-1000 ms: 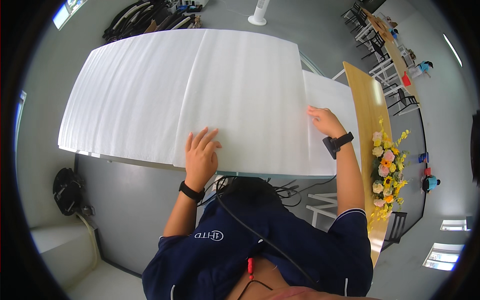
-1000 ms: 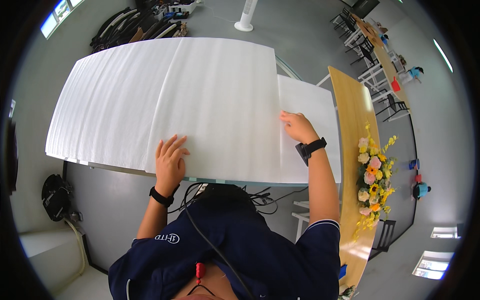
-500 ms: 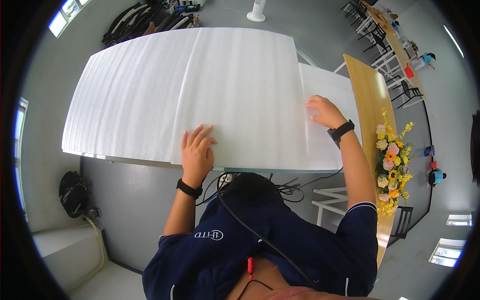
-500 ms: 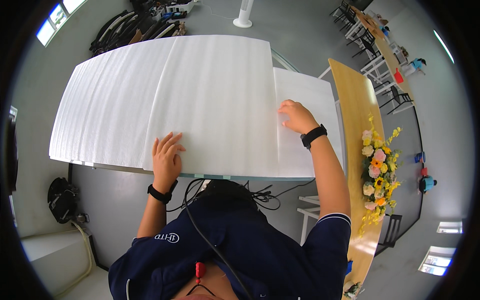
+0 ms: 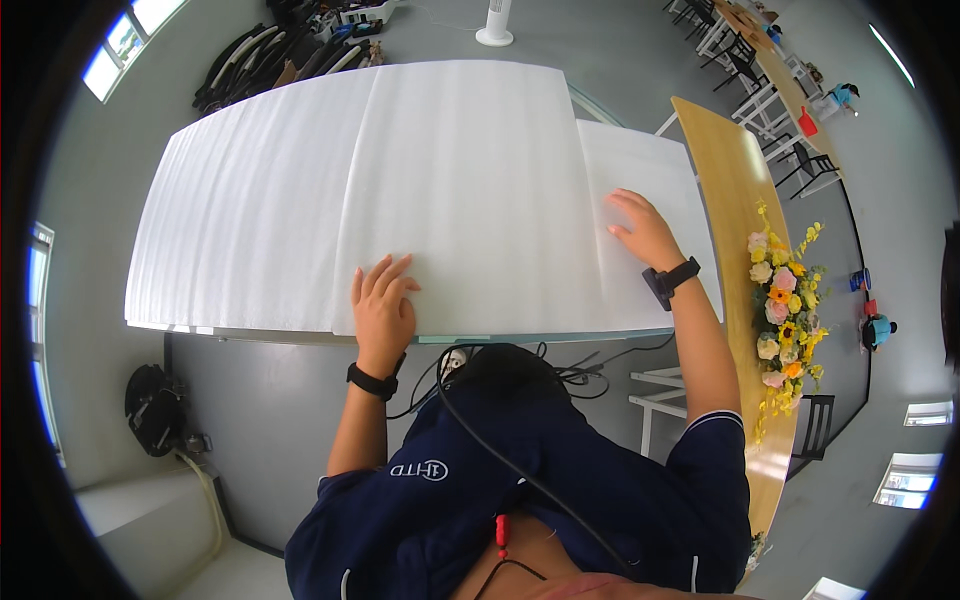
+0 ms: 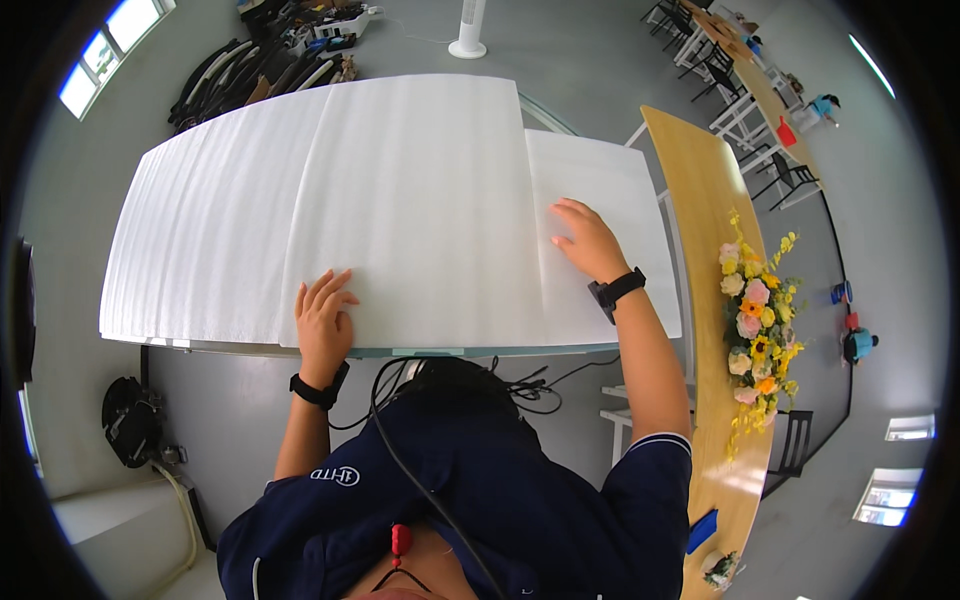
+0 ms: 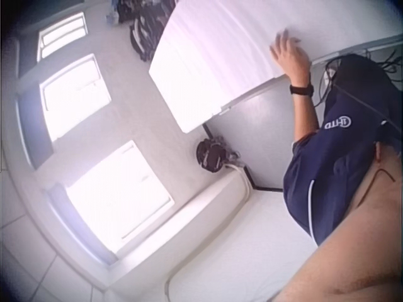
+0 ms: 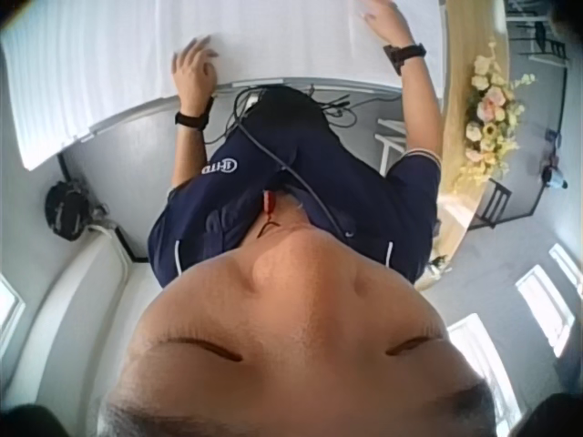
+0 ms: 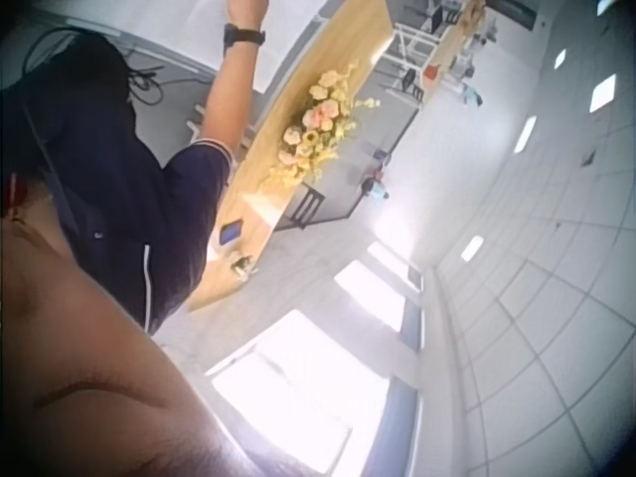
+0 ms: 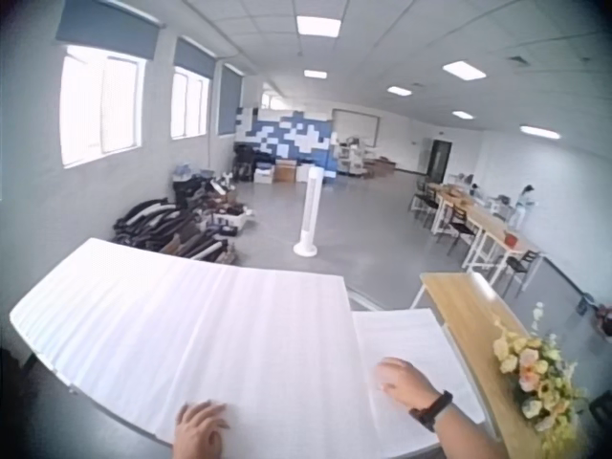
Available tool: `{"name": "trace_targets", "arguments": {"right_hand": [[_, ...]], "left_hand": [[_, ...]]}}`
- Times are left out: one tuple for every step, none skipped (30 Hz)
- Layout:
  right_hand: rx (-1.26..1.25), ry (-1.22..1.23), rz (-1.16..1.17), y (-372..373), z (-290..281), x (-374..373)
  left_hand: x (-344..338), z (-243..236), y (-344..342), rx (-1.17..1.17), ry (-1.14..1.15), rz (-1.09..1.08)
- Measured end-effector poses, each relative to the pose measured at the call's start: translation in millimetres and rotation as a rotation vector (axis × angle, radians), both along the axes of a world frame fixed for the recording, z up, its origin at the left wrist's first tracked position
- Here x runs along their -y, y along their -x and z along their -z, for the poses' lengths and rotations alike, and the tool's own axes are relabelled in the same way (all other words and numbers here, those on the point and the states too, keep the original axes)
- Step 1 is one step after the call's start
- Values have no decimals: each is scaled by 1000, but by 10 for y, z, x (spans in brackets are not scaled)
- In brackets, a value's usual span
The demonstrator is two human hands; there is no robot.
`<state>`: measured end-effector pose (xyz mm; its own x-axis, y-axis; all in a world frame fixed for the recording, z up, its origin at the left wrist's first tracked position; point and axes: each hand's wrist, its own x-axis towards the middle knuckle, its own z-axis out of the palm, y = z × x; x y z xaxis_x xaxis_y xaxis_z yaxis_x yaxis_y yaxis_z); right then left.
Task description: Cleaning a table with a blue cloth after adjusting a white protective cover.
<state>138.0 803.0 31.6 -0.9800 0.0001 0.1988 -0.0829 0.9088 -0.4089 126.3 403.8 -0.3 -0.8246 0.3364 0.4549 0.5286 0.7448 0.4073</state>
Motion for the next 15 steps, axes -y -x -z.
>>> {"name": "trace_targets", "arguments": {"right_hand": [[-2,-1,7,-32,-35,-42],[-11,-6,36,-77,-79,-119],[-20,-10,65,-117,-119,-189],[-19,-10,74,-165,-150,-237],[74,16,107,-199,-178,-281],[167,43,139,-237,-189,-319],[203,25,139,-271,-151,-365],[204,24,144,-301,-100,-379],[198,-50,113,-337,-49,-377],[191,-122,77,-344,-34,-357],[191,-122,77,-344,-33,-340],[212,-157,96,-342,-40,-317],[233,-191,117,-342,-40,-296],[236,-188,117,-342,-24,-305],[216,-210,93,-344,-2,-323]], "left_hand": [[1,8,-1,4,0,-5],[3,14,2,8,0,-10],[9,17,9,6,-1,-3],[19,21,-1,-1,2,-12],[23,23,-6,-8,5,-22],[23,15,-8,-5,6,-15],[12,-1,-3,-5,-3,-17],[2,-11,1,-4,-13,-20],[-1,-12,-4,-3,-14,-15],[1,-12,-6,1,-10,-17],[-2,-12,-6,5,-7,-19],[-13,-13,-2,6,-6,-20],[-13,-14,-1,10,-6,-17],[-14,-14,3,13,-6,-13],[-16,-16,9,16,-3,-12]]}}
